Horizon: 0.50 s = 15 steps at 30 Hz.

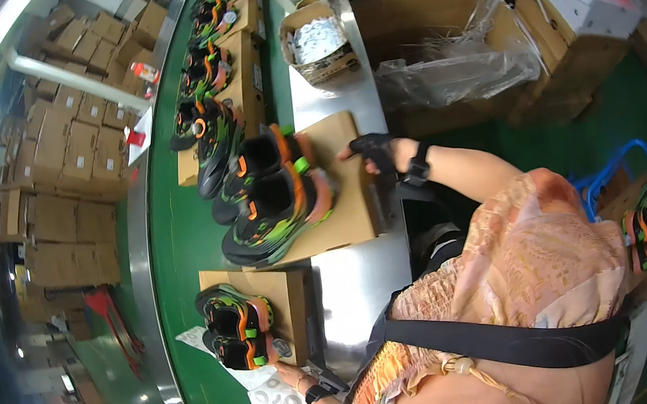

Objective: Packing pairs of shoes into boxes with tissue paper on a conveyor belt.

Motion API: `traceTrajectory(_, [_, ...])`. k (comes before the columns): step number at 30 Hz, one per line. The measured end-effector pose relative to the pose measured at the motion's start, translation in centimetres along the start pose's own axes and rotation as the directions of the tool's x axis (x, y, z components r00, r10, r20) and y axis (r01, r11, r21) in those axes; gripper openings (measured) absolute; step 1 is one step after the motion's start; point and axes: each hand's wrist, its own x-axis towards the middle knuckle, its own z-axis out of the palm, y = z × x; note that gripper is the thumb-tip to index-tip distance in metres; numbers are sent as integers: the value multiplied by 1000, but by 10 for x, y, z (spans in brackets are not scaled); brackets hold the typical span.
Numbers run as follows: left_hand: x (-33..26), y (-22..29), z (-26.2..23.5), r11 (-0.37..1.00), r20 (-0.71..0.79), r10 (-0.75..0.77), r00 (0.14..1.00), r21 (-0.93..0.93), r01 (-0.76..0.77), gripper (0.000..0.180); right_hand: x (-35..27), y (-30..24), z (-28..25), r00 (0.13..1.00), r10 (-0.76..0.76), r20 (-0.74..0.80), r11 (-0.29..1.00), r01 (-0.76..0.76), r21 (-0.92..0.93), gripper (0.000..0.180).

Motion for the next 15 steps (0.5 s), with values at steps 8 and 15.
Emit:
traceTrajectory(8, [4,12,0,926,75,-210,975,-304,223,49,-55,-21,-69,958,-69,-278,977,8,-215,29])
traceTrajectory(15, [1,10,4,929,69,-121,990,-343,137,54,-33,-31,-121,790,-590,166,175,326,-929,42])
